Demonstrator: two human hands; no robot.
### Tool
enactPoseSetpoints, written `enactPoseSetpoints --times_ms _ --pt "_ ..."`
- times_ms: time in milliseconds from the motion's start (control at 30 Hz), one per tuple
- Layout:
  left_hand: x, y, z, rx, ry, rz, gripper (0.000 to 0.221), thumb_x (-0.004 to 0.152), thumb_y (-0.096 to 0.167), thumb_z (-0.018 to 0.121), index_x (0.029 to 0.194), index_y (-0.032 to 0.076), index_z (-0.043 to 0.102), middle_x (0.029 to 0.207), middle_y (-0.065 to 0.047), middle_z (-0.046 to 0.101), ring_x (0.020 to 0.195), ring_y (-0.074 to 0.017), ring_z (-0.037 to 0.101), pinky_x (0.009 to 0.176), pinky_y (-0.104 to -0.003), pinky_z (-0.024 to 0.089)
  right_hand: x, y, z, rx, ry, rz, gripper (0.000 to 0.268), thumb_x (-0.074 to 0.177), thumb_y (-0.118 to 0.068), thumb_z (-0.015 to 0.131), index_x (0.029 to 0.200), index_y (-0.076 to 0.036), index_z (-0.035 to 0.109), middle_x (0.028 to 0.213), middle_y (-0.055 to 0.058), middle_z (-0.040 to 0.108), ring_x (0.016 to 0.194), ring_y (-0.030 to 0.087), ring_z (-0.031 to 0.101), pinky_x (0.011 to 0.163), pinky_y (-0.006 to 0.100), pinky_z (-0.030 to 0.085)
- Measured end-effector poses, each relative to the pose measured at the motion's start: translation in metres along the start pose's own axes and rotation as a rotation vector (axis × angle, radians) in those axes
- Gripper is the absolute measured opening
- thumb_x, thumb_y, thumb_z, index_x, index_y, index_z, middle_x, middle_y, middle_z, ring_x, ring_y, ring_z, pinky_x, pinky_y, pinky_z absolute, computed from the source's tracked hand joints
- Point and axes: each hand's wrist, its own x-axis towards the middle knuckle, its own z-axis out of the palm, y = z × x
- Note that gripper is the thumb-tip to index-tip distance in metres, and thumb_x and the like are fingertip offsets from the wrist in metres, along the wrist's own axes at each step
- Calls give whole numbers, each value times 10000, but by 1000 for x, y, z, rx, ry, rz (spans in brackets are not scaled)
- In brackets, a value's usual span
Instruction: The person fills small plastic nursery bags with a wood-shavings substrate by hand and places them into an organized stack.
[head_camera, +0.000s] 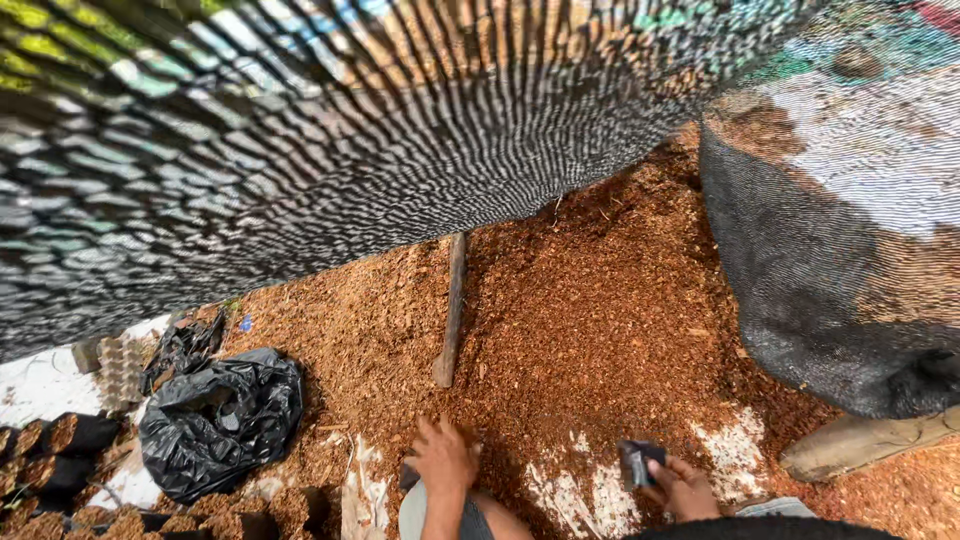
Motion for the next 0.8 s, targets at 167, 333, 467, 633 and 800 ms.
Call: enactPoseSetpoints --times_ms 167,333,467,633,800 --pt "-90 112 -76 -658 -364 450 1077 751 746 648 1596 230 224 1705 -141 91 1585 -347 88 1217 -701 133 -17 16 25 -741 -484 -233 126 834 -155 851 876 -75 764 906 113 882 869 217 848 886 369 641" --pt "-79 119 -1 -755 -744 428 183 940 151 750 1103 98 687 1031 -55 722 848 -141 671 746 -275 582 -9 1 27 -614 -475 -439 299 781 -20 942 700 -104 666 701 61 768 589 147 642 519 287 506" --pt "-64 104 38 -1284 -973 63 313 915 21 775 1221 -28 730 1167 -206 770 878 -196 789 738 -217 695 -14 -14 6 -522 -657 -339 109 901 -100 824 816 -43 785 733 62 759 625 156 621 566 284 486" --pt "-55 99 76 -565 103 255 524 874 775 433 998 272 517 1005 66 595 912 -93 662 788 -333 649 -10 13 3 -513 -535 -234 201 845 -181 859 817 -31 728 782 141 788 611 218 729 530 291 606" --pt "-73 109 69 -868 -806 349 260 962 432 712 1024 189 646 965 21 652 849 -117 661 899 -266 551 -21 55 25 -473 -545 -454 528 850 -165 982 645 -172 495 613 -36 504 566 94 390 527 274 320"
